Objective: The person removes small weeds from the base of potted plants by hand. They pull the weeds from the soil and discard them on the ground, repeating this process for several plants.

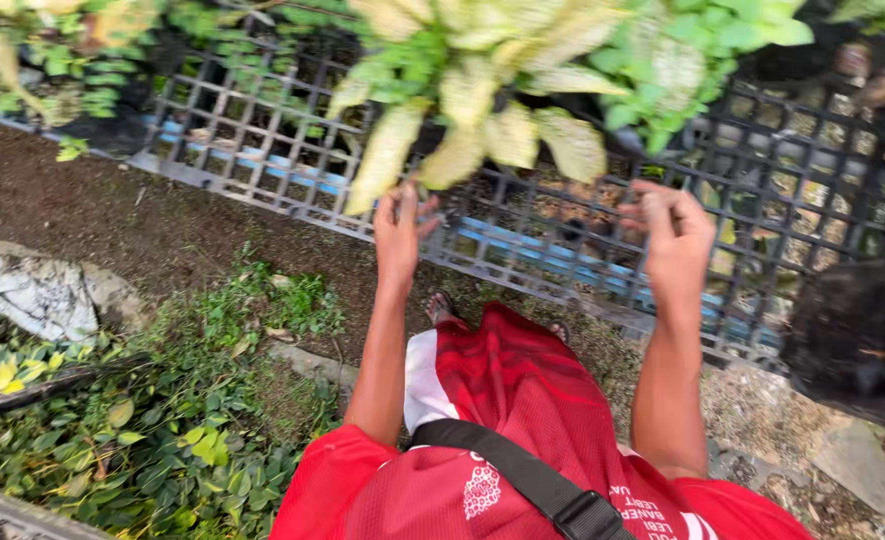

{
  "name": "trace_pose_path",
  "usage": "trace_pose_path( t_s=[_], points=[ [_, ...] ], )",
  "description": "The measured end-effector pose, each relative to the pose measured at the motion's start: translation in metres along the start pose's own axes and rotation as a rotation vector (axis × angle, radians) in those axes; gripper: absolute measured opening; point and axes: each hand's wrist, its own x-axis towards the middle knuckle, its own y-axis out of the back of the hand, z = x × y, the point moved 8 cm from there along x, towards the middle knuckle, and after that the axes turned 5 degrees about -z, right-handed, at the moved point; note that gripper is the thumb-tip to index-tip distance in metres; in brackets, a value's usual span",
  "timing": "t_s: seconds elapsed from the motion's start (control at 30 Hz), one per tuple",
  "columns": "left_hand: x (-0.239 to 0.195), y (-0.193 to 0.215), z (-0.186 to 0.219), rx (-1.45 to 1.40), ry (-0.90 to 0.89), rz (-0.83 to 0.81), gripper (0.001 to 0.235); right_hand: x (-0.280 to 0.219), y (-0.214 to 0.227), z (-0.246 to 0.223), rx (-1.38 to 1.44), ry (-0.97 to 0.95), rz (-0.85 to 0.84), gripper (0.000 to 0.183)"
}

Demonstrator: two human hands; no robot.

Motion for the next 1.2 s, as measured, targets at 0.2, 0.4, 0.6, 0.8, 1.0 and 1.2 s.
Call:
trace_pose_path(
  t_s=[0.2,0.4,0.6,0.8,1.0,1.2],
  points=[
    [0.102,0.027,0.11,0.686,-0.152,-0.003,0.062,0.008,-0.088,0.066,-0.252,-0.383,-0.259,0.031],
    [0.117,0.001,0.113,0.853,-0.048,-0.055,0.076,-0.008,-0.146,0.07,-0.082,-0.263,-0.273,0.026],
    [0.12,0.003,0.1,0.834,-0.059,-0.165,0.067,-0.008,-0.091,0.046,-0.125,-0.216,0.034,0.026],
    [0.115,-0.006,0.086,0.573,0.049,-0.1,0.034,0.033,-0.146,0.112,-0.141,-0.245,-0.191,0.042],
    [0.132,0.006,0.066,-0.003,-0.041,-0.213,0.019,0.087,-0.198,0.154,-0.141,-0.058,0.027,0.051],
    [0.187,0.1,0.107,-0.141,-0.052,-0.095,0.03,0.022,-0.273,0.127,-0.174,-0.23,-0.15,0.038]
  ],
)
